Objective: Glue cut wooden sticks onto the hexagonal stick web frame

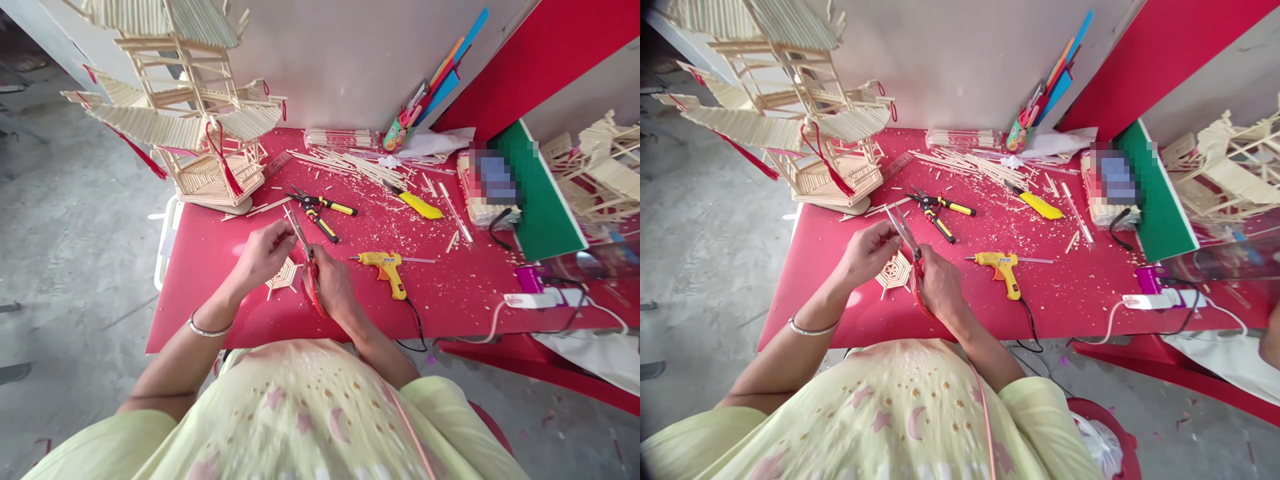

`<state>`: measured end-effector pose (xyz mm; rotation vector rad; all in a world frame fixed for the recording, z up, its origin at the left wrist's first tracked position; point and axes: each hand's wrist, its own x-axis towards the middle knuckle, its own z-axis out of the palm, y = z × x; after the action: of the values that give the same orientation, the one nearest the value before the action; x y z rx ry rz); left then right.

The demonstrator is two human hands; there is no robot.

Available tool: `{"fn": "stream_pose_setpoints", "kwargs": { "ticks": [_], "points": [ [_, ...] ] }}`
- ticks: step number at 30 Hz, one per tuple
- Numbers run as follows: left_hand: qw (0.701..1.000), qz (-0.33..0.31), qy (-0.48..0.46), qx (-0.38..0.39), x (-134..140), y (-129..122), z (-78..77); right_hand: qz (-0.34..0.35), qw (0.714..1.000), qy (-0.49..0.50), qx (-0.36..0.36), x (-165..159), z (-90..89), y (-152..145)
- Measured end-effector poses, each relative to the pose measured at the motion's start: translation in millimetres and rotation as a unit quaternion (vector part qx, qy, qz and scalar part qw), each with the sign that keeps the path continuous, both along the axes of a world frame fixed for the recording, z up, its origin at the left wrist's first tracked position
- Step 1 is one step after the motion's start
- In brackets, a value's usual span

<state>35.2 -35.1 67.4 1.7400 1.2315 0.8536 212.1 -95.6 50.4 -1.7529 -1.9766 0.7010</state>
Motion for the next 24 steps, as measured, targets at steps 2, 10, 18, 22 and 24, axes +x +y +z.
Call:
{"fn": "stream_pose_setpoints", "kwargs": {
  "ticks": [2, 10, 18, 22, 24],
  "points": [
    [1.0, -0.002, 0.018, 0.016, -0.2, -0.2, 2.9, -0.007, 1.0, -0.002, -0.006, -1.1, -0.4, 1.1],
    [0.996, 0.045, -0.061, -0.051, 6.5, 0.3, -0.4, -0.05, 0.995, 0.086, -0.019, -10.6, -13.3, 1.1],
    [0.977, 0.097, -0.159, -0.107, -13.4, 10.3, 1.6, -0.068, 0.992, 0.101, 0.026, 27.3, 17.2, 33.9],
    [0.981, 0.109, -0.077, -0.141, -44.0, 10.3, 0.4, -0.14, 0.98, -0.132, 0.047, 81.4, 22.2, 87.9],
    [0.981, 0.108, -0.024, -0.16, -57.8, 7.8, -5.5, -0.16, 0.964, -0.214, -0.006, 104.1, 11.9, 114.0]
  ]
}}
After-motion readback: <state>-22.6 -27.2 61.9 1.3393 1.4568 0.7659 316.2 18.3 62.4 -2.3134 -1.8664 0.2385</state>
